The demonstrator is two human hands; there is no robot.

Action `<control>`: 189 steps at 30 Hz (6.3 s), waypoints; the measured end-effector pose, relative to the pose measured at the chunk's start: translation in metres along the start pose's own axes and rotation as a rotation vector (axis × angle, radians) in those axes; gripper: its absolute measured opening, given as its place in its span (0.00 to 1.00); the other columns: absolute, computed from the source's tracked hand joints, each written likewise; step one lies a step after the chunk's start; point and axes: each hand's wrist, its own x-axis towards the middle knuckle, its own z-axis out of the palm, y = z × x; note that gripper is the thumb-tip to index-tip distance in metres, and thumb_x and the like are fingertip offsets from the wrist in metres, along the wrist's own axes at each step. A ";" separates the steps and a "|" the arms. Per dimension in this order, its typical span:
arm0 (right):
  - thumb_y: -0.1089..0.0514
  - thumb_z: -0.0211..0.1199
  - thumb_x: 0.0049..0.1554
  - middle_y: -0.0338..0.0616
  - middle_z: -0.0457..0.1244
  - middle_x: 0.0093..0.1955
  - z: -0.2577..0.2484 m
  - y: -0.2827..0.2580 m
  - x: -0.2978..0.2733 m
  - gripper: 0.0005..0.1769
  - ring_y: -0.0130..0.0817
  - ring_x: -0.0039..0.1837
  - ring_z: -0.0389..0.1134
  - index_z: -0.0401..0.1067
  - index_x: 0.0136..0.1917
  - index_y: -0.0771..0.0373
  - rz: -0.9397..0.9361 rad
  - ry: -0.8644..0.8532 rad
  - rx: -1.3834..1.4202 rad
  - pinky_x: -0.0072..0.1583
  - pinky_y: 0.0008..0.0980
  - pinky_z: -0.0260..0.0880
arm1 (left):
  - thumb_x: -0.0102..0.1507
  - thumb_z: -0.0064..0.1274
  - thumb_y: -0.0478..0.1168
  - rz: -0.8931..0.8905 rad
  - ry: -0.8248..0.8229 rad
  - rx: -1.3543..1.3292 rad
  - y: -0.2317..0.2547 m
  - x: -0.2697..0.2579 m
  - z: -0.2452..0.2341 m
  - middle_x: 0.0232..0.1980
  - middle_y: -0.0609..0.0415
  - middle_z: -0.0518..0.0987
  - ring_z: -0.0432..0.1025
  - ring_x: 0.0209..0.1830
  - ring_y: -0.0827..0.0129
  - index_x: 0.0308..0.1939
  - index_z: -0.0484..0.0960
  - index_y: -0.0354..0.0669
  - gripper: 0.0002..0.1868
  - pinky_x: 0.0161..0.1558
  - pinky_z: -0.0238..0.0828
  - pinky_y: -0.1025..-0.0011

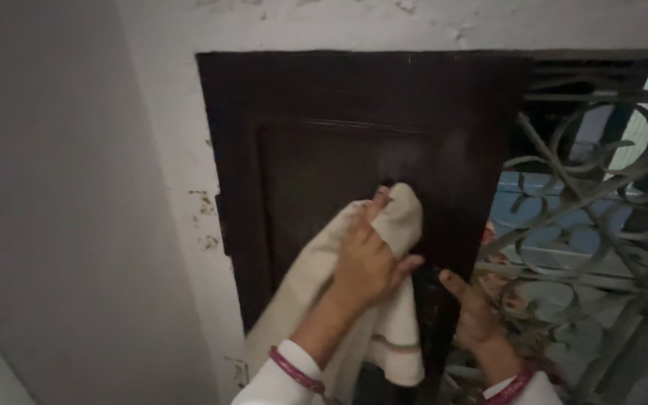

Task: The person wipes the surface of a dark wooden door using a white cloth. They systematically clean the door panels and edges, moving from the top to the bottom and covering different sections of the door.

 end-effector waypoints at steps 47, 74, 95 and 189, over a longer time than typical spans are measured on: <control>0.46 0.63 0.60 0.46 0.65 0.65 0.038 -0.014 -0.025 0.32 0.37 0.61 0.67 0.67 0.71 0.67 -0.227 0.040 -0.435 0.61 0.37 0.68 | 0.70 0.41 0.52 -1.074 -0.930 -0.036 0.117 -0.050 -0.076 0.48 0.44 0.82 0.69 0.59 0.54 0.50 0.82 0.45 0.20 0.64 0.54 0.55; 0.37 0.79 0.37 0.52 0.66 0.63 0.076 0.064 -0.090 0.55 0.41 0.64 0.70 0.61 0.70 0.62 0.473 -0.580 -0.758 0.65 0.40 0.73 | 0.63 0.57 0.45 -0.910 -0.947 -0.510 0.075 0.003 -0.186 0.40 0.48 0.86 0.80 0.38 0.65 0.45 0.88 0.42 0.13 0.43 0.76 0.67; 0.59 0.71 0.53 0.56 0.64 0.56 0.170 0.016 -0.152 0.34 0.43 0.58 0.71 0.60 0.67 0.74 -0.943 0.380 -0.343 0.63 0.44 0.73 | 0.69 0.49 0.34 -0.859 -0.583 -1.352 0.056 -0.083 -0.047 0.40 0.55 0.81 0.73 0.39 0.74 0.48 0.83 0.35 0.09 0.42 0.72 0.73; 0.64 0.58 0.46 0.59 0.56 0.73 -0.001 0.077 -0.133 0.28 0.55 0.80 0.50 0.72 0.62 0.70 -0.826 0.419 -2.109 0.74 0.60 0.53 | 0.69 0.33 0.62 -1.002 -0.636 -0.782 0.083 -0.012 -0.028 0.28 0.52 0.83 0.80 0.36 0.54 0.27 0.84 0.47 0.32 0.44 0.72 0.57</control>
